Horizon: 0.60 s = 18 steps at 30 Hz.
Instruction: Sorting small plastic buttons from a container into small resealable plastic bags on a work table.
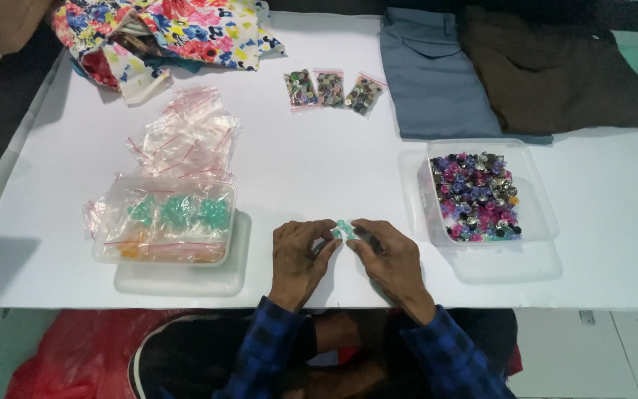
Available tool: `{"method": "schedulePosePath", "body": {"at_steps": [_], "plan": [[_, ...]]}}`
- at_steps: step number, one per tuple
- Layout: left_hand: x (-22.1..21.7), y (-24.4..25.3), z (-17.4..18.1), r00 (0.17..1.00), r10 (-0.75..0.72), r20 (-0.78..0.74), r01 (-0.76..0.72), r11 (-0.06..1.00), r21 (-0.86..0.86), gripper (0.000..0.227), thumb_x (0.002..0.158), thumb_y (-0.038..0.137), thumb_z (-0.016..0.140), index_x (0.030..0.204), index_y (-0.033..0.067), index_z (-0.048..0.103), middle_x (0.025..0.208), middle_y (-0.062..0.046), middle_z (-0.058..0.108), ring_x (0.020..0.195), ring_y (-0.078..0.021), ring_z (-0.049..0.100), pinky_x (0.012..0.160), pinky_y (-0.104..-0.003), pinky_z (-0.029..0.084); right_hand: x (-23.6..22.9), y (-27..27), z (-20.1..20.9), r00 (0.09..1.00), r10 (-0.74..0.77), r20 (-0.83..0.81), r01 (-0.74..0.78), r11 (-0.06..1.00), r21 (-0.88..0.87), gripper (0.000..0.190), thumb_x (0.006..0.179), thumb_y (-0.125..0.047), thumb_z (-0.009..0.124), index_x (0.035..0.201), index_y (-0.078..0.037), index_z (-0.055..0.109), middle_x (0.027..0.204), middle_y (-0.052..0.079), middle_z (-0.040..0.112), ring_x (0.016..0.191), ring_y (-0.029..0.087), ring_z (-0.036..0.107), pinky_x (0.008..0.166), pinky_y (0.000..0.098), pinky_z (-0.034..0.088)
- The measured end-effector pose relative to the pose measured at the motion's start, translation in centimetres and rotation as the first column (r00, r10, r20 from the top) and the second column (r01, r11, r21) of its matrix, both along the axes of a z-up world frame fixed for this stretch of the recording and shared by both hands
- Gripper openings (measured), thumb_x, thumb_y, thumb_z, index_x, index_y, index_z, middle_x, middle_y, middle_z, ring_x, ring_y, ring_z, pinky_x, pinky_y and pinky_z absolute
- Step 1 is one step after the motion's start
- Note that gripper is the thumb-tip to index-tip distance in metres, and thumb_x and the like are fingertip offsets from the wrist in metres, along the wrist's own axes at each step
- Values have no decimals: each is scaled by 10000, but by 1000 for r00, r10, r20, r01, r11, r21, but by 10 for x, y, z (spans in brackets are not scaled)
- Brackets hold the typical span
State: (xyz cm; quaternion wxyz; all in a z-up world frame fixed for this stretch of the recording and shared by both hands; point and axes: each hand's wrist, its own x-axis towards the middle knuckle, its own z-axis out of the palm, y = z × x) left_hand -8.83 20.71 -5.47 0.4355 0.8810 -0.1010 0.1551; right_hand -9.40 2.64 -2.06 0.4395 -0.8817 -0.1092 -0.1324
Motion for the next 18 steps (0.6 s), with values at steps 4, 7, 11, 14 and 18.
{"method": "schedulePosePath", "body": {"at_steps": [4, 7, 11, 14, 18], "plan": [[-1, 0, 4, 1000, -11, -8, 11, 1000, 8, 227, 840, 214, 803, 1056, 218, 738, 807, 44, 761, 889, -177, 684, 977, -394, 398, 0, 1, 5, 1000, 9, -8, -9, 1000, 6, 281, 862, -204, 789, 1121, -106, 742, 941, 121, 785, 896, 327, 761, 765, 430, 625], [-2, 0, 4, 1000, -9, -16, 9, 1000, 8, 229, 844, 206, 802, 1063, 221, 736, 822, 46, 764, 896, -172, 681, 982, -389, 395, 0, 2, 6, 999, 6, -31, -5, 1000, 12, 292, 854, -204, 790, 1125, -105, 745, 931, 126, 791, 896, 331, 764, 784, 445, 626], [-2, 1, 7, 999, -23, -41, 22, 999, -32, 248, 847, 183, 787, 1090, 198, 736, 818, 14, 763, 911, -193, 683, 1002, -401, 380, 0, 2, 8, 998, 17, -58, -15, 1000, 27, 309, 867, -186, 779, 1150, -72, 728, 943, 159, 782, 884, 352, 762, 759, 446, 625], [-4, 2, 9, 998, -39, -46, 35, 997, -69, 232, 860, 194, 777, 1088, 185, 739, 828, -6, 765, 921, -211, 683, 1009, -413, 373, -2, 0, 6, 998, 30, -50, -28, 999, 42, 334, 862, -172, 782, 1170, -61, 717, 957, 168, 776, 853, 354, 762, 723, 438, 628], [-5, 1, 11, 998, -42, -47, 37, 995, -91, 276, 864, 242, 784, 1130, 189, 735, 853, -14, 774, 945, -221, 692, 1011, -400, 383, -5, -1, 6, 999, 25, -22, -24, 998, 52, 361, 849, -164, 797, 1179, -47, 707, 969, 174, 768, 841, 356, 761, 697, 433, 630]]}}
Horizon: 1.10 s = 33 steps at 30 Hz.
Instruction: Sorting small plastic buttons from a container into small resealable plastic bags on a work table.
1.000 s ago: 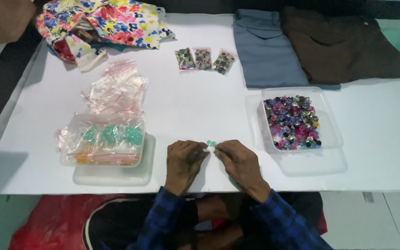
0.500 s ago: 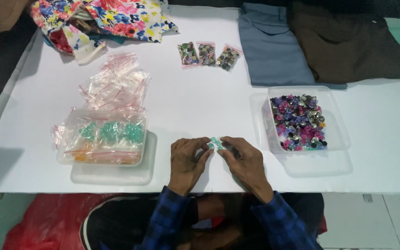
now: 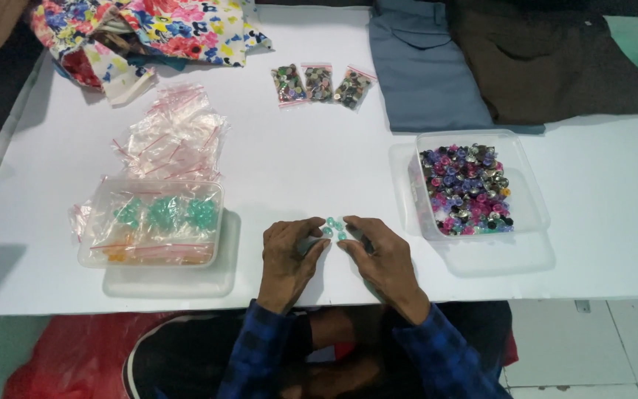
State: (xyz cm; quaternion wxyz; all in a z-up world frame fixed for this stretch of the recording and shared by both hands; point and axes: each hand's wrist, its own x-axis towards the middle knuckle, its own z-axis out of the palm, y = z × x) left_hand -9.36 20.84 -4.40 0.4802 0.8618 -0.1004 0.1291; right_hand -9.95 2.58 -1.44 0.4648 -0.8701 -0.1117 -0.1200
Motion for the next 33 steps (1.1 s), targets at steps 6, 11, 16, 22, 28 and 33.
{"method": "schedulePosePath", "body": {"at_steps": [6, 11, 16, 22, 28, 33], "plan": [[-2, 2, -3, 1000, -9, -11, 9, 1000, 14, 350, 837, 258, 799, 1172, 186, 729, 922, -15, 780, 999, -250, 681, 1022, -418, 399, 2, -8, -21, 999, 28, 42, -26, 999, -34, 374, 873, -169, 770, 1220, -53, 688, 997, 162, 750, 708, 270, 733, 589, 359, 619], [-7, -3, 13, 1000, -7, -14, 7, 1000, 23, 403, 793, 190, 833, 1179, 142, 728, 943, -61, 778, 990, -288, 691, 1031, -452, 415, -1, -11, -21, 995, 15, 98, -13, 1000, -26, 381, 876, -171, 771, 1220, -38, 676, 1010, 165, 735, 669, 267, 716, 548, 363, 612], [-12, -19, 38, 999, 22, 44, -17, 993, -120, 279, 856, 190, 762, 1112, 101, 694, 1124, -59, 697, 1039, -200, 668, 931, -323, 538, -21, -26, 7, 938, 68, 339, -40, 995, -90, 373, 983, -194, 682, 1308, -52, 566, 1133, 155, 671, 844, 230, 700, 787, 333, 586], [3, -67, 76, 946, -110, 304, 148, 984, -103, 208, 892, 78, 737, 1096, 116, 745, 1103, -54, 741, 1114, -272, 699, 992, -400, 514, 1, -112, 81, 888, -83, 452, 130, 989, -74, 162, 897, -54, 746, 1056, -75, 769, 827, 75, 744, 545, 214, 655, 435, 284, 543], [46, -134, 86, 795, -573, 199, 442, 772, 457, 190, 898, 105, 704, 1087, 102, 719, 1118, -90, 720, 1192, -281, 650, 1120, -537, 384, 46, -165, 117, 862, 212, -461, -331, 924, -193, 441, 824, 73, 475, 1097, -48, 800, 1010, 266, 779, 924, 449, 714, 904, 577, 543], [70, -149, 68, 807, -588, -57, 452, 552, 700, 222, 1000, 144, 537, 1141, 138, 709, 1173, -64, 709, 1266, -248, 605, 1121, -511, 394, 62, -167, 89, 735, 322, -597, -612, 693, -380, 531, 816, -36, 457, 1207, -207, 774, 1133, 172, 772, 970, 476, 692, 901, 520, 522]]}}
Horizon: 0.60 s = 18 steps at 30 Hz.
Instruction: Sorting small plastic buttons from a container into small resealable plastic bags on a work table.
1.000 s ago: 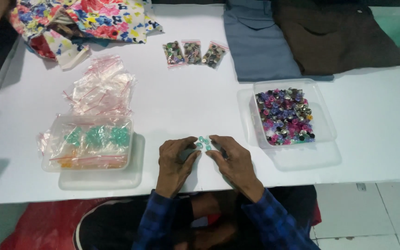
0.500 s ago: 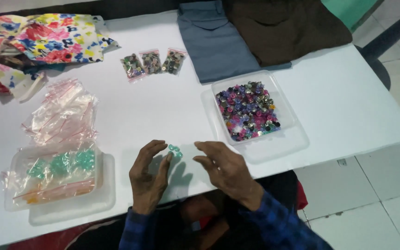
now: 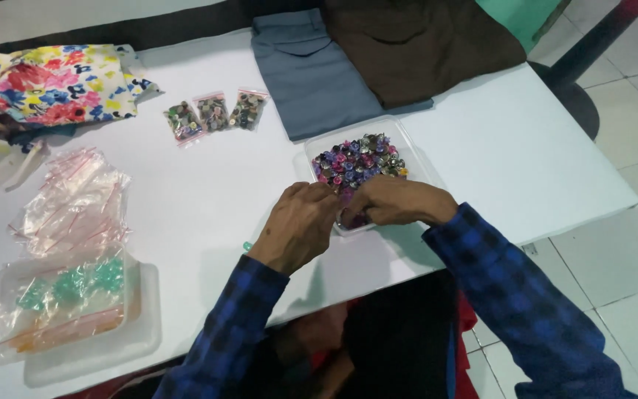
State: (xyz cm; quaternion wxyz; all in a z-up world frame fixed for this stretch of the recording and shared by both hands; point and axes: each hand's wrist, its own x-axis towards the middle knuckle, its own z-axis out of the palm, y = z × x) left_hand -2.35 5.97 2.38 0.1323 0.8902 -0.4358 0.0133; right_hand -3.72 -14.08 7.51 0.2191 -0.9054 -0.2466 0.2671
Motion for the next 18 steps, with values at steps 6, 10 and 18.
{"method": "schedulePosePath", "body": {"at_steps": [6, 10, 18], "plan": [[-3, 6, 19, 980, 29, -198, -56, 990, -133, 223, 987, 103, 553, 1137, 124, 716, 1175, -89, 718, 1187, -322, 656, 1014, -526, 499, -2, -11, 17, 971, -240, -6, 240, 970, 47, 505, 905, -14, 478, 1361, -124, 666, 1082, 239, 752, 986, 415, 723, 961, 503, 522], [1, 2, 32, 977, -9, -214, -22, 990, -142, 204, 1001, 111, 538, 1105, 103, 713, 1087, -115, 733, 1099, -362, 691, 940, -534, 544, 8, -26, 10, 972, -232, -34, 233, 971, 44, 523, 888, -31, 446, 1328, -143, 705, 1209, 183, 738, 1090, 427, 686, 1010, 491, 500], [14, -10, 18, 984, 36, -175, -47, 997, -58, 206, 973, 105, 544, 1010, 147, 742, 854, -46, 740, 849, -306, 753, 790, -443, 610, 5, -12, 20, 985, -113, -132, 102, 991, -92, 503, 890, -17, 464, 1292, -168, 727, 1267, 125, 738, 1123, 377, 683, 1033, 441, 469]]}}
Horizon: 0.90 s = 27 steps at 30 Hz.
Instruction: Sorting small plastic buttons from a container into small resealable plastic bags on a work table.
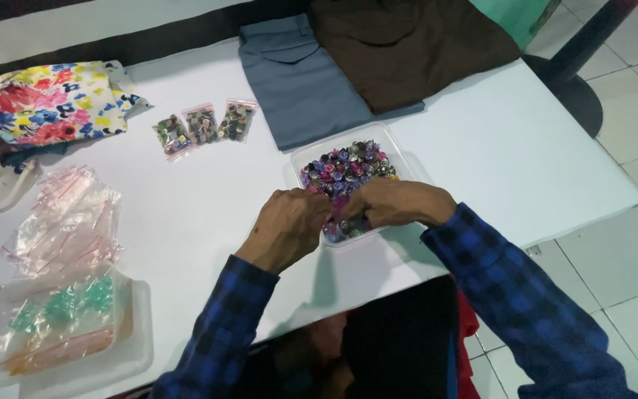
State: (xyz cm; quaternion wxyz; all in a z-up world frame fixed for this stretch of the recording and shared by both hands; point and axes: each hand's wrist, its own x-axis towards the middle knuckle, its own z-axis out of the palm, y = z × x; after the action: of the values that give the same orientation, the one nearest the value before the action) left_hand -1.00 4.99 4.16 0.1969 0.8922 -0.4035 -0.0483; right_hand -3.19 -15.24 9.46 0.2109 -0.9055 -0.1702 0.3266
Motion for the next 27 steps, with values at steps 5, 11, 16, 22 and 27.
{"method": "schedulePosePath", "body": {"at_steps": [5, 11, 16, 22, 27], "plan": [[1, -3, 4, 999, 21, -35, -20, 999, 49, 227, 966, 86, 549, 1079, 146, 737, 937, -97, 757, 872, -325, 759, 769, -429, 618, -4, -3, 22, 989, -133, 61, 128, 989, 79, 509, 920, 17, 469, 1370, -122, 663, 1310, 186, 698, 1193, 421, 641, 1069, 482, 455], [4, -10, 8, 999, 8, -48, -5, 999, 53, 253, 946, 64, 568, 1123, 145, 729, 974, -89, 763, 885, -321, 762, 756, -419, 620, 2, -24, 8, 988, -140, 66, 142, 989, -29, 487, 918, 3, 473, 1276, -187, 743, 1222, 177, 733, 1105, 404, 687, 998, 468, 513], [10, -14, 2, 1000, 22, -9, -21, 995, 93, 303, 917, 43, 594, 1156, 185, 713, 1068, -55, 739, 967, -292, 732, 999, -478, 486, -2, -19, 12, 997, -62, 37, 66, 991, -119, 489, 897, -10, 467, 1172, -225, 809, 1152, 163, 762, 1066, 399, 707, 980, 446, 541], [10, -15, -18, 988, 125, -91, -135, 983, -122, 334, 902, 1, 544, 1182, 124, 675, 1189, -152, 666, 1009, -376, 709, 856, -482, 597, 5, -8, -9, 994, -39, 97, 44, 998, -47, 425, 907, -31, 516, 1179, -199, 795, 1124, 147, 774, 1035, 372, 729, 950, 423, 545], [4, -13, -15, 986, 157, -50, -162, 979, -125, 310, 953, 13, 497, 1223, 99, 621, 1214, -165, 608, 980, -354, 707, 826, -444, 608, 6, -3, -21, 993, 6, 122, 2, 998, -62, 402, 888, -49, 514, 1125, -190, 807, 1081, 161, 776, 1014, 395, 719, 899, 430, 546]]}}
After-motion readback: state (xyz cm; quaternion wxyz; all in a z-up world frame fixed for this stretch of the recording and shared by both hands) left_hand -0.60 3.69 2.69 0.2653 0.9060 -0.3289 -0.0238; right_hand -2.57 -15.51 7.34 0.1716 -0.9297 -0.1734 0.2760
